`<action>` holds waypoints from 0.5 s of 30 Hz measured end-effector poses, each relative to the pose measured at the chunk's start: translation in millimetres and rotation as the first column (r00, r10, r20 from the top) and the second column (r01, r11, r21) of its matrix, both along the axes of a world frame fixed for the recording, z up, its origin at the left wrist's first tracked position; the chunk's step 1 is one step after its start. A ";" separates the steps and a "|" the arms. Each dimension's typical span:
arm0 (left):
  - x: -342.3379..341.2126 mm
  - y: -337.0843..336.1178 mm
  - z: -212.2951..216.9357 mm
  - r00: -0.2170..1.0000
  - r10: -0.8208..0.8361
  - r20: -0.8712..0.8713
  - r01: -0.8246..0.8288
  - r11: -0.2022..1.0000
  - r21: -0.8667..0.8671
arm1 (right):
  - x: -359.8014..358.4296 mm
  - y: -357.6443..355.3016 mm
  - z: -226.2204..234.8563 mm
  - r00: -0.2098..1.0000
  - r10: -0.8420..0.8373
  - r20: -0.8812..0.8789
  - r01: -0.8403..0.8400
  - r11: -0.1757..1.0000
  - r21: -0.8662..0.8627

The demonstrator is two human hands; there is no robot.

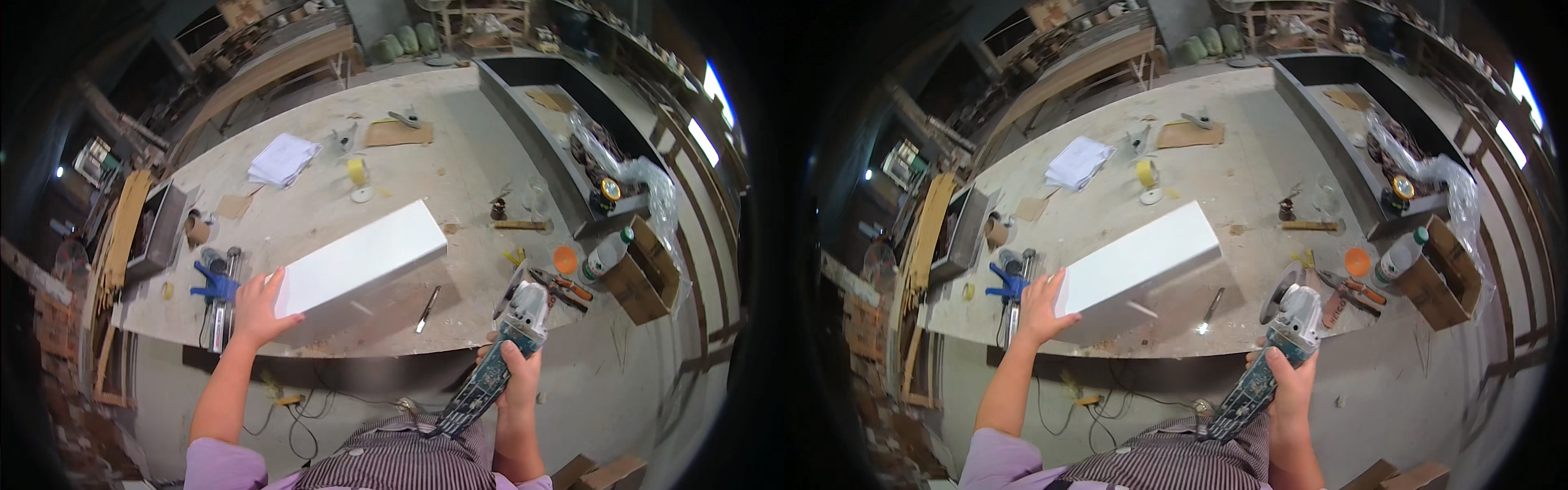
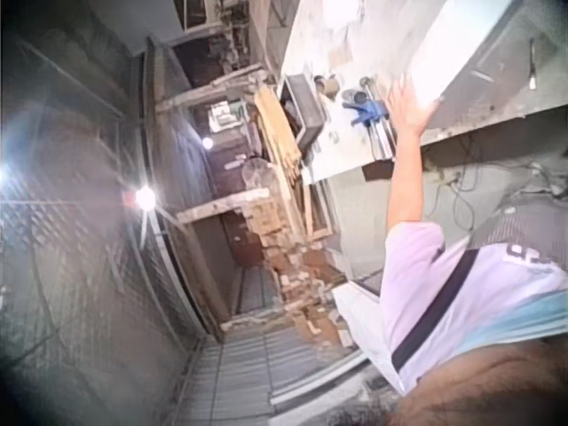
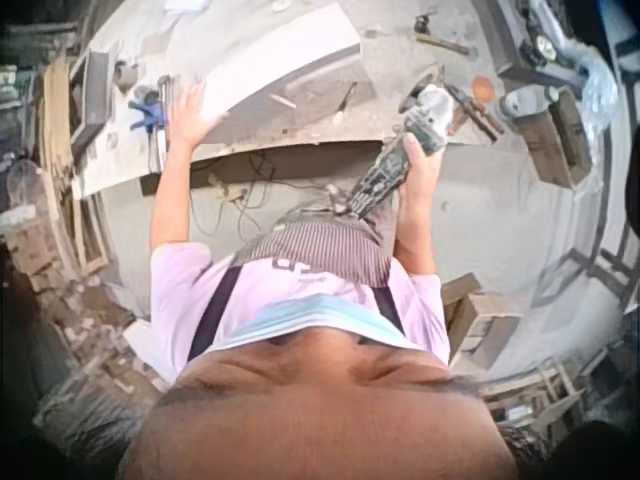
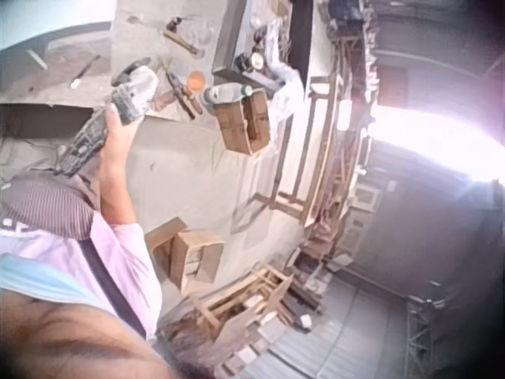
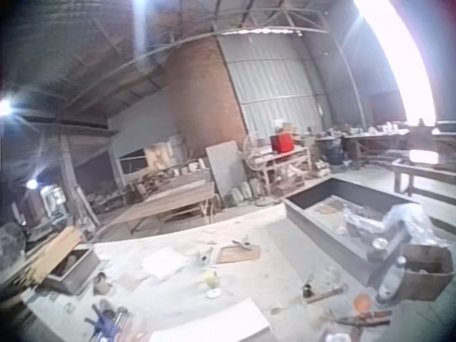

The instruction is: The person uses an angle grinder to smooth the edges of a white rectangular stone block and then a large white countertop with an integrated sink. The person holds the objects steady with one hand while operating the grinder with the other.

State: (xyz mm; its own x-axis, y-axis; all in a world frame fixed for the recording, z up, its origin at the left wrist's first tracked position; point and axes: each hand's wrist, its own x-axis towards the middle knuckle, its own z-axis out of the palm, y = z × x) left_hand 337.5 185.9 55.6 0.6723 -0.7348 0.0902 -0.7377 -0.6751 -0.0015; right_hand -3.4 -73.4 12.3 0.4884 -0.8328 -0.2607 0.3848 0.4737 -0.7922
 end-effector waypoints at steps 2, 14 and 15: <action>-14.5 2.2 0.3 0.990 0.134 0.039 -0.133 0.991 -0.012 | 1.0 -1.2 11.3 0.998 0.063 0.008 -0.062 0.995 -0.082; -29.1 36.0 -28.2 0.906 0.328 -0.266 -0.407 0.845 -0.347 | 54.5 70.5 -9.5 0.785 0.398 -0.475 -0.617 0.573 -0.539; -26.1 50.5 -28.6 0.875 0.326 -0.359 -0.454 0.809 -0.372 | 60.3 77.9 -7.7 0.752 0.389 -0.532 -0.658 0.495 -0.568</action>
State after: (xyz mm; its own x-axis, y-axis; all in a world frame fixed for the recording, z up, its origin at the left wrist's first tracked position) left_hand 311.4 236.5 27.0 0.9371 -0.3315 0.1094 -0.3387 -0.7874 0.5151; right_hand 56.9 4.5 4.7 0.9041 -0.4245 0.0490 -0.0560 -0.2315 -0.9712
